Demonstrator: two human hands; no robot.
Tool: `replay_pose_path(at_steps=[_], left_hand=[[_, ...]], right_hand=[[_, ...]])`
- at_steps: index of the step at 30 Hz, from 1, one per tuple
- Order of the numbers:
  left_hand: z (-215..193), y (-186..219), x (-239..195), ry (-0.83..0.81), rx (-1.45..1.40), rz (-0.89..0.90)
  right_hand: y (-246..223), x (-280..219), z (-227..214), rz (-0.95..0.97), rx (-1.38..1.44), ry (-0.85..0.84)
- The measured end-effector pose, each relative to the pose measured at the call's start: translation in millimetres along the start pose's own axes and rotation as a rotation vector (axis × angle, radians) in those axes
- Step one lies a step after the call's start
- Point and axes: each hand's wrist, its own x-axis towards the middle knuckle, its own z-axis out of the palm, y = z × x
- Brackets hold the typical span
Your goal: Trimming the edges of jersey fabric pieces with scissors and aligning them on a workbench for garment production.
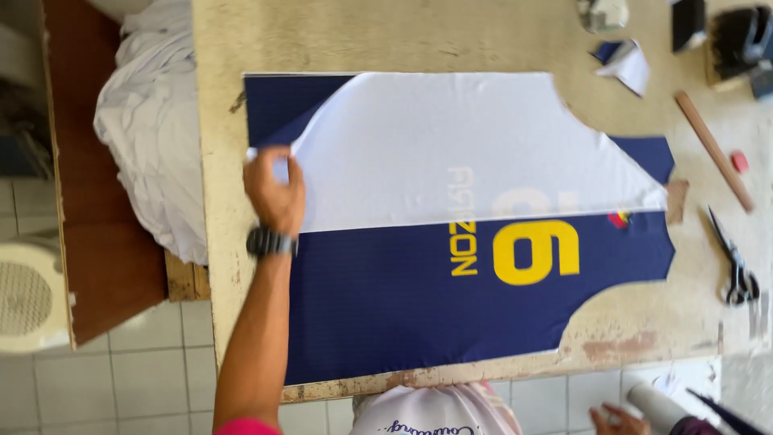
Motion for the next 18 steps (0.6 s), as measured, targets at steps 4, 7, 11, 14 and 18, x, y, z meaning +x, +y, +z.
replay_pose_path(at_steps=[4, 7, 11, 14, 18], left_hand=[[-80, 84, -72, -0.275, -0.038, -0.034], [-116, 124, -135, -0.268, -0.003, -0.173], [-131, 144, -200, -0.277, 0.044, -0.459], [-122, 134, -227, -0.27, 0.101, -0.515], [-108, 129, -238, -0.221, 0.272, -0.425]], right_hand=[[-87, 61, -74, 0.086, 0.078, -0.164], [-166, 126, -142, 0.01, 0.28, -0.164], [-247, 222, -166, -0.301, 0.419, -0.068], [-326, 297, -165, -0.254, 0.467, -0.254], [-407, 386, -124, -0.214, 0.588, -0.339]])
